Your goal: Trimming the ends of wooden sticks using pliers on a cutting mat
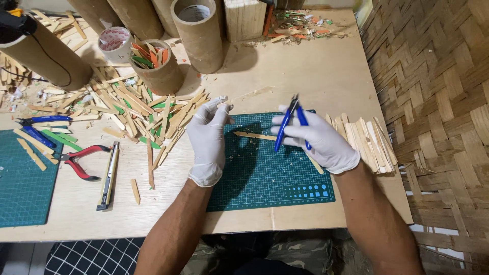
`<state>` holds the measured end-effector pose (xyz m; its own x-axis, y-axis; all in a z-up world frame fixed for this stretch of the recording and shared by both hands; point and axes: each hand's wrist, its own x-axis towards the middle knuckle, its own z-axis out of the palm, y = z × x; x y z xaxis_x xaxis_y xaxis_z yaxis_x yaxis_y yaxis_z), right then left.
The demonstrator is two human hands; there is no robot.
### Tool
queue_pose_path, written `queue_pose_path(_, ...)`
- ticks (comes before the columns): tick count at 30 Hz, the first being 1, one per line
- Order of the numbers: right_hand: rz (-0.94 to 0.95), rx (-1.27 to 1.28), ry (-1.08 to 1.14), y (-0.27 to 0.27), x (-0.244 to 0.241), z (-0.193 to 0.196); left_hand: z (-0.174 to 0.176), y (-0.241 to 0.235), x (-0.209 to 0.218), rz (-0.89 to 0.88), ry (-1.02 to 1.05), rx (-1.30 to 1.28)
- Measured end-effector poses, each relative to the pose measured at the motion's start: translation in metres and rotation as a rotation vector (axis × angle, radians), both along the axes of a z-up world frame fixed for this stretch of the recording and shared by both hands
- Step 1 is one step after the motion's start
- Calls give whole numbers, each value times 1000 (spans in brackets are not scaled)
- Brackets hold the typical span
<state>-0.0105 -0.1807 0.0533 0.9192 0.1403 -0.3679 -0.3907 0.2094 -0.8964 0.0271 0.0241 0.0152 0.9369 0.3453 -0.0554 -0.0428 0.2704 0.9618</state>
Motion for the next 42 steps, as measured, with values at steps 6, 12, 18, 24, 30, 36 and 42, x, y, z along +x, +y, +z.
queue_pose_path(6,89,-636,-119,-12,5,-21,-3,-1,3,-26,0,59)
queue_pose_path(12,-272,-567,-511,-17,8,-26,3,-1,-2,-45,-1,65)
queue_pose_path(18,-349,-369,-397,-16,6,-30,11,-2,-8,-57,13,104)
queue_pose_path(24,-366,-374,-430,-7,4,-17,22,-3,-12,-101,19,145)
queue_pose_path(30,-307,-573,-406,1,3,-9,9,-1,-5,-72,-5,156)
queue_pose_path(36,51,-1261,-452,28,-22,6,6,4,-1,-36,-23,98)
queue_pose_path(42,423,-1642,-208,49,-29,22,13,2,-5,-38,12,82)
